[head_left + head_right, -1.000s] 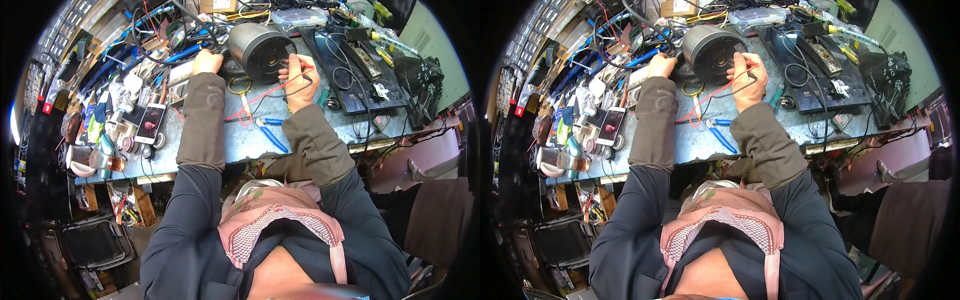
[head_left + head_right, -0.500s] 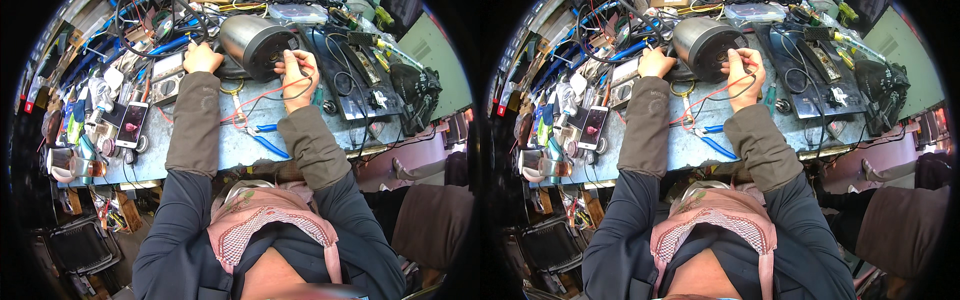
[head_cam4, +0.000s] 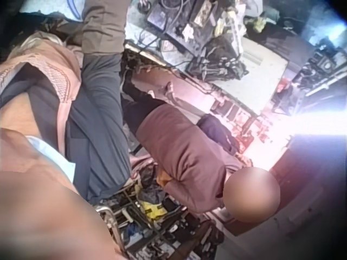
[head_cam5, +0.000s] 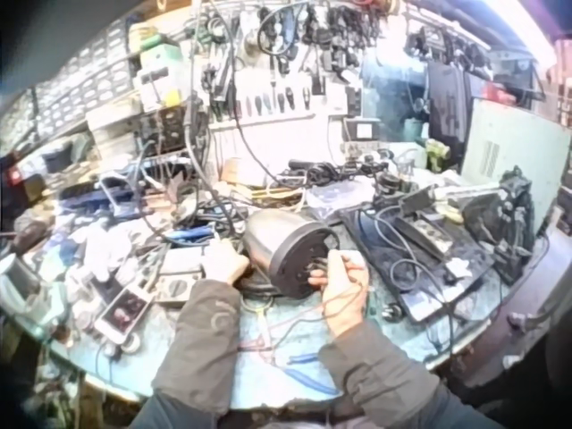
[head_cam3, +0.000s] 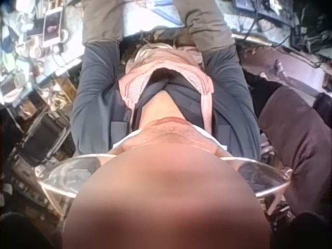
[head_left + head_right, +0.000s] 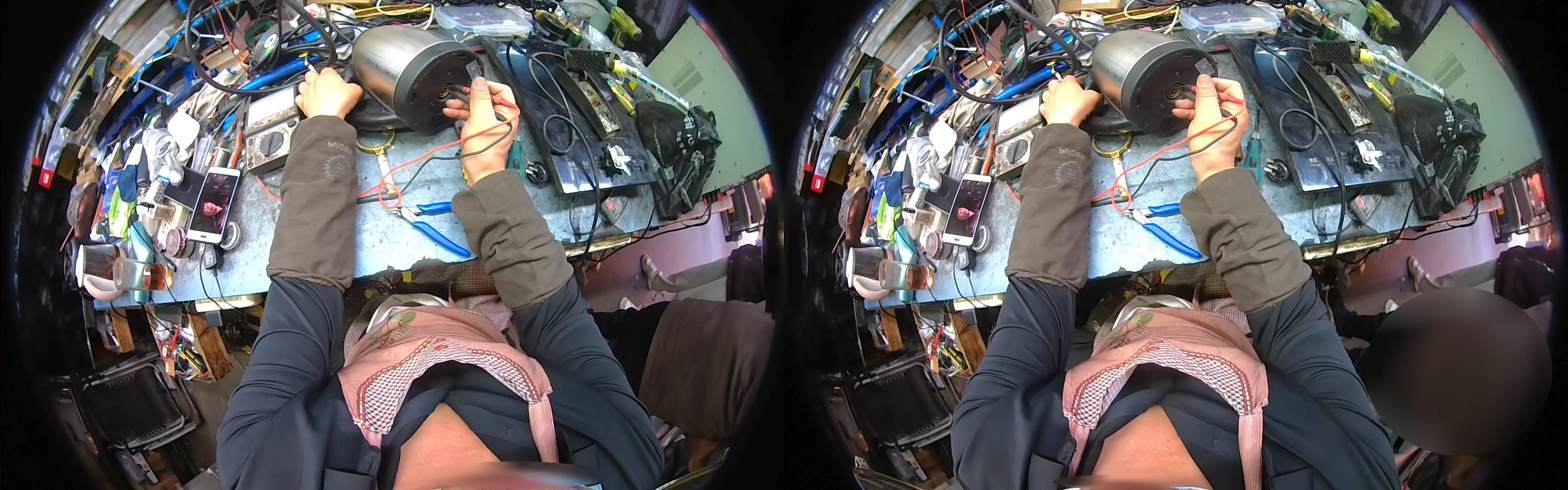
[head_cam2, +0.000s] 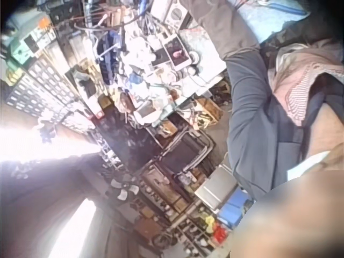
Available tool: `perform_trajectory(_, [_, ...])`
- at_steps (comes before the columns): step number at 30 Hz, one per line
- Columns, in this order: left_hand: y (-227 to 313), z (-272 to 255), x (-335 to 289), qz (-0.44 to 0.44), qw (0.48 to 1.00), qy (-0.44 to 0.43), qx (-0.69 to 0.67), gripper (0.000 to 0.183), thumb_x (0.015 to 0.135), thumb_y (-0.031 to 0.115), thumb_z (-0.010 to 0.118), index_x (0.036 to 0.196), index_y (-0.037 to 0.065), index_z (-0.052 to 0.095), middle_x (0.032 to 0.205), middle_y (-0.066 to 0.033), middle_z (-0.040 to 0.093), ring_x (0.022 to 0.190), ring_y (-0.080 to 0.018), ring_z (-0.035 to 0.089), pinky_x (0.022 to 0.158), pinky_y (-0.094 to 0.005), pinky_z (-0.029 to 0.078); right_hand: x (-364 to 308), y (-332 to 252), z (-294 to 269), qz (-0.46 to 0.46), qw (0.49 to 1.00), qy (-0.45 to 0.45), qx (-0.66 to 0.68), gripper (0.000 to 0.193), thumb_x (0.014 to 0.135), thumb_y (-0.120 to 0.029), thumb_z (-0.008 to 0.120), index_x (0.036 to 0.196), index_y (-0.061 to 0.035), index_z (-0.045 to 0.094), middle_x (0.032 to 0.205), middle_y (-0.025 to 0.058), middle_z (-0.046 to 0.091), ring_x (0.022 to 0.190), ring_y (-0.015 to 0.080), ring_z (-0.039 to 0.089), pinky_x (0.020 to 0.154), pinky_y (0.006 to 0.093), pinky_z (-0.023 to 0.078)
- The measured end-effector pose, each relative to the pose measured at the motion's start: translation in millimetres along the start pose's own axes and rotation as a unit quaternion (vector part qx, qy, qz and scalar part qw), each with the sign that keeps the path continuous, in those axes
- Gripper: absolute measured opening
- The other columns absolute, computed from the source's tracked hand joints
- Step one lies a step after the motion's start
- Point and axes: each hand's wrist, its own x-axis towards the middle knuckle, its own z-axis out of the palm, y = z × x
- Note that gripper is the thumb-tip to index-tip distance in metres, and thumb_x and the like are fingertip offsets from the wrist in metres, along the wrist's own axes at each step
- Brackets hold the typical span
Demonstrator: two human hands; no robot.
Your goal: The person disassembles an electric kettle base, uses pliers to adjust a metal clip, and reassembles the base with a screwdriver. They then test the kettle with a multimeter and wrap the base in bubble wrap before handing it to another person.
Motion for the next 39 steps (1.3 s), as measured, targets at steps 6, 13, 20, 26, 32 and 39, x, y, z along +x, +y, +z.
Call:
perform_trajectory(6, [0.3, 5.8, 0.5, 0.002, 0.999, 0.029, -0.016, 0.056, 0.086, 0.031, 0.074, 0.137, 0.008, 0.075, 0.151, -0.0256, 0.061, 0.141, -0.0477, 0.057, 0.119, -0.057, 0.044, -0.7, -1.4, 0.3, -0.003, 1.0, 0.0, -0.004, 0.031, 0.112, -0.027, 0.072, 0.117, 0.001, 0.06, 0.101, 0.0115, 0.069, 0.072, 0.0178, 0.075, 0.06, 0.031, 0.065])
perform_trajectory(13, [0.0, 11.0, -1.0, 0.008, 0.998, 0.06, -0.014, 0.055, 0.084, 0.03, 0.077, 0.132, 0.003, 0.076, 0.146, -0.0264, 0.062, 0.137, -0.0468, 0.057, 0.118, -0.0573, 0.043, -1.2, -2.5, 1.1, -0.006, 1.0, -0.001, -0.013, 0.028, 0.112, -0.026, 0.072, 0.114, -0.0001, 0.06, 0.099, 0.011, 0.069, 0.069, 0.0173, 0.074, 0.058, 0.0308, 0.064])
perform_trajectory(20, [1.1, 22.4, 3.0, 0.004, 0.994, 0.105, 0.017, 0.062, 0.082, 0.035, 0.079, 0.133, 0.0, 0.074, 0.141, -0.0285, 0.062, 0.134, -0.0499, 0.059, 0.114, -0.0592, 0.048, 2.1, -0.3, -3.5, -0.013, 0.999, 0.002, -0.033, 0.024, 0.113, -0.023, 0.069, 0.114, -0.0005, 0.06, 0.098, 0.0119, 0.069, 0.07, 0.0193, 0.075, 0.059, 0.0323, 0.065])
perform_trajectory(26, [0.4, 16.3, -4.7, -0.003, 0.995, 0.097, -0.006, 0.062, 0.082, 0.033, 0.079, 0.132, -0.003, 0.074, 0.143, -0.0279, 0.059, 0.136, -0.048, 0.054, 0.118, -0.0553, 0.044, -1.4, -3.5, -0.7, -0.008, 1.0, -0.007, -0.017, 0.024, 0.113, -0.021, 0.069, 0.115, 0.0005, 0.059, 0.102, 0.012, 0.067, 0.071, 0.0182, 0.074, 0.061, 0.0304, 0.065])
perform_trajectory(32, [3.5, 13.8, -4.6, -0.037, 0.995, 0.085, 0.025, 0.061, 0.082, 0.035, 0.082, 0.128, -0.005, 0.076, 0.142, -0.0243, 0.059, 0.134, -0.0414, 0.055, 0.116, -0.0495, 0.044, 0.2, -3.1, -1.0, -0.006, 1.0, -0.001, -0.024, 0.024, 0.114, -0.022, 0.068, 0.115, 0.0006, 0.059, 0.102, 0.0124, 0.067, 0.071, 0.0185, 0.074, 0.061, 0.0304, 0.064])
perform_trajectory(39, [-1.3, 18.9, -2.6, 0.007, 0.996, 0.092, 0.016, 0.056, 0.083, 0.032, 0.081, 0.129, 0.0, 0.077, 0.144, -0.0247, 0.057, 0.134, -0.0439, 0.054, 0.116, -0.055, 0.041, 0.3, -3.1, -1.5, -0.007, 1.0, -0.002, -0.026, 0.024, 0.114, -0.021, 0.068, 0.116, 0.0007, 0.059, 0.102, 0.0123, 0.067, 0.071, 0.0188, 0.074, 0.061, 0.0303, 0.064])
